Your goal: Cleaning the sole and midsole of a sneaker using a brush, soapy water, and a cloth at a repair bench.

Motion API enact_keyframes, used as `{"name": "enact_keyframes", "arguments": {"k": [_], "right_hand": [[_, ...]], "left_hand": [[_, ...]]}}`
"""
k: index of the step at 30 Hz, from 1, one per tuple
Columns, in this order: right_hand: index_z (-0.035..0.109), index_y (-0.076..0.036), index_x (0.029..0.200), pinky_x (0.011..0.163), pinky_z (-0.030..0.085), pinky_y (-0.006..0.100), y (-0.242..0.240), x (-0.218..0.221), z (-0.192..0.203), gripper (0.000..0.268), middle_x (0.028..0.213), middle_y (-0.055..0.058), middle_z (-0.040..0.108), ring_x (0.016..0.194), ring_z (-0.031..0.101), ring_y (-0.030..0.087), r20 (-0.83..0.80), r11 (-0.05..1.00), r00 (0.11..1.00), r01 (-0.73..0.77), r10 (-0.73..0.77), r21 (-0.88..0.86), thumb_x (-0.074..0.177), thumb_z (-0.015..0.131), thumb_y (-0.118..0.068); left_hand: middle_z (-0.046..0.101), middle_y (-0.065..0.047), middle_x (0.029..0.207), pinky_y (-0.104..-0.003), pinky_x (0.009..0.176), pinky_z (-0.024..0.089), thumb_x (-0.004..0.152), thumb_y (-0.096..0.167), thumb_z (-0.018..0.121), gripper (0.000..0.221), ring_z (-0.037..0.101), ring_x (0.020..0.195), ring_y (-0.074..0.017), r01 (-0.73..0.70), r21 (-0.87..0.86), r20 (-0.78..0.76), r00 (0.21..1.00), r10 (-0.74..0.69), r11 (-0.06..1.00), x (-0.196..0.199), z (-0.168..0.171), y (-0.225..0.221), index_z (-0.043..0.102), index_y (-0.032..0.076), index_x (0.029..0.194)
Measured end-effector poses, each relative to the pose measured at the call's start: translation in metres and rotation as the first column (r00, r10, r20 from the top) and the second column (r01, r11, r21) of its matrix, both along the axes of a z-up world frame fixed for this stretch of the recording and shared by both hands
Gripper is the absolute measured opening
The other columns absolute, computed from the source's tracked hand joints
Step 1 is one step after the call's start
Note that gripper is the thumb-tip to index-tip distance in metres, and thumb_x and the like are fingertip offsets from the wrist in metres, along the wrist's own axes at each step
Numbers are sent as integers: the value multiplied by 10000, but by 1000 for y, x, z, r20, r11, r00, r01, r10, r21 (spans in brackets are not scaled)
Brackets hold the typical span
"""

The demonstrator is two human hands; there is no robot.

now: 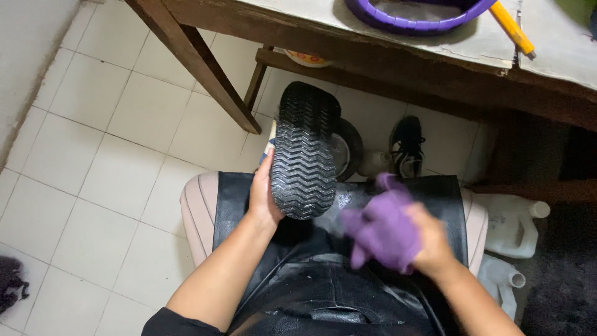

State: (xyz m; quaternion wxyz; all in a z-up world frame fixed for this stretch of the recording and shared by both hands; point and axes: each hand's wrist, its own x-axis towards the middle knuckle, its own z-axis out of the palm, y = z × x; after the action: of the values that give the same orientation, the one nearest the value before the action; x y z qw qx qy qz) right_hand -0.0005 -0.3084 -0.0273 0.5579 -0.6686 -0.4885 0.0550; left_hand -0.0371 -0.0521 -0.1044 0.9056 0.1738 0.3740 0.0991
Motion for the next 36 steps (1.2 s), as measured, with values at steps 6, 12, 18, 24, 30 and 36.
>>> {"name": "enact_keyframes", "arguments": {"k": [6, 12, 18, 24, 30, 36], "right_hand": [[730, -168, 963, 640, 364, 490, 35, -13, -3, 334, 840, 151, 541, 766, 515, 351, 252, 984, 968, 29, 16, -174, 896, 532, -429], [701, -296, 1296, 1176, 255, 575, 56, -11, -61, 475, 1535, 86, 557, 1492, 372, 470, 530, 997, 847, 66, -42, -26, 1082, 302, -440], [753, -232, 1228, 1082, 401, 439, 52, 1, -82, 473, 1415, 85, 674, 1404, 529, 429, 477, 997, 877, 32, -61, 69, 1110, 322, -387], [715, -23, 1199, 947, 548, 515, -29, 72, -179, 548, 1240, 202, 718, 1112, 697, 392, 514, 917, 811, 385, -279, -109, 658, 696, 60], [657, 123, 1185, 910, 522, 491, -25, 60, -66, 233, 1081, 266, 687, 977, 684, 465, 281, 702, 648, 687, -708, 187, 963, 589, 104], [716, -373, 1277, 1237, 151, 508, 51, 2, -42, 371, 1503, 10, 593, 1499, 403, 316, 565, 991, 817, 134, -114, 5, 1017, 460, -440]], "left_hand": [[755, -158, 1003, -377, 794, 589, 917, 254, 635, 371, 724, 862, -280, 119, 296, -168, 983, -72, 948, 1, 8, -33, 699, -1, 1179], [743, -119, 1004, -296, 762, 592, 941, 479, 647, 474, 720, 732, -243, 247, -406, 110, 969, -222, 880, -35, 57, -55, 704, 52, 1137], [769, -130, 861, -348, 685, 600, 990, 207, 610, 210, 742, 778, -206, 323, 492, -85, 942, -325, 808, -17, -59, -23, 750, 50, 1003], [757, -207, 862, -411, 678, 630, 953, 214, 702, 224, 769, 747, -288, 147, 198, 73, 984, -164, 969, -13, 10, -6, 744, -5, 940], [756, -187, 858, -401, 707, 628, 969, 210, 683, 211, 760, 734, -268, 167, 265, 92, 976, -197, 950, -21, 28, 4, 753, 11, 962], [757, -164, 835, -379, 705, 624, 961, 197, 684, 194, 754, 739, -231, 251, 320, 99, 950, -296, 914, -15, -9, -9, 754, 16, 945]]}}
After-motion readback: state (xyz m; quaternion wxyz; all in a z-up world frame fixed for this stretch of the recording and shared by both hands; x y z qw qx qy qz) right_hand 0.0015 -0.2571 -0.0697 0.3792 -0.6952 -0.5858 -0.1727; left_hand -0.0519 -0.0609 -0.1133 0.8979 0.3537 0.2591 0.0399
